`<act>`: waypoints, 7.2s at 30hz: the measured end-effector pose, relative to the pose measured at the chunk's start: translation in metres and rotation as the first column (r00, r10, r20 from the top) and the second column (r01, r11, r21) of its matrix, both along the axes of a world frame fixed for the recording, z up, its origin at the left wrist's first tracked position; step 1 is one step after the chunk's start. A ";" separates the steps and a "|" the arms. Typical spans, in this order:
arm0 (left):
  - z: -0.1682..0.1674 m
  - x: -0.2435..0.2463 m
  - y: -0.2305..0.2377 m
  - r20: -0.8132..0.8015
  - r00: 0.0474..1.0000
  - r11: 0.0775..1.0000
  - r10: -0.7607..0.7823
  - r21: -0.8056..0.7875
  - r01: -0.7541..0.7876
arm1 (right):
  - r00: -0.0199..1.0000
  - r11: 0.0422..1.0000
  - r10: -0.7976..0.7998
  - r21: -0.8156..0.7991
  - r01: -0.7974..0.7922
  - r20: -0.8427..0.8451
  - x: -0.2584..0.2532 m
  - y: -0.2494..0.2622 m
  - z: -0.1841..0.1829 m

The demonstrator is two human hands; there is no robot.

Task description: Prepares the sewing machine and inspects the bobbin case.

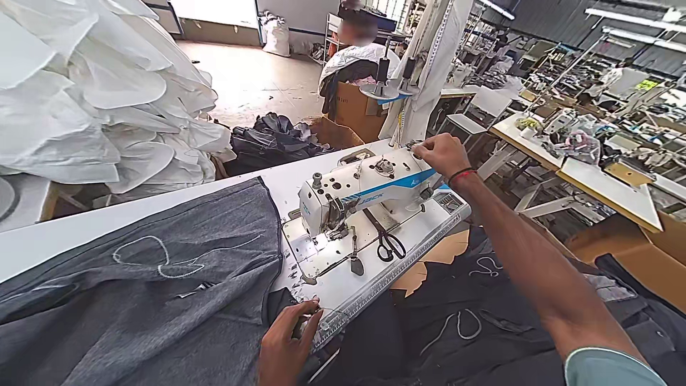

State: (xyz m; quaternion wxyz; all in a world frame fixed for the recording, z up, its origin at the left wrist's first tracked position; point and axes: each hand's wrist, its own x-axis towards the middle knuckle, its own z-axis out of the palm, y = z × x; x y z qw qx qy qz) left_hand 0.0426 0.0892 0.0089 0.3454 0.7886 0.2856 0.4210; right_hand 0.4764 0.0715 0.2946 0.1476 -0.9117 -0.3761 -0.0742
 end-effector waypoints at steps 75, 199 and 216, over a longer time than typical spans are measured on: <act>-0.003 -0.002 -0.003 -0.038 0.999 0.993 0.015 0.116 -0.011 | 0.971 0.755 0.238 -0.624 -0.201 -0.024 -0.074 0.071 0.050; 0.088 -0.023 -0.011 0.494 0.799 0.360 0.343 -0.855 0.375 | 0.383 0.609 0.715 0.252 -0.752 -0.584 -0.294 -0.134 -0.161; -0.021 -0.029 -0.072 -0.015 0.853 0.253 -0.521 -0.958 0.138 | 0.915 0.914 0.381 0.202 -0.352 -0.130 -0.220 -0.043 -0.239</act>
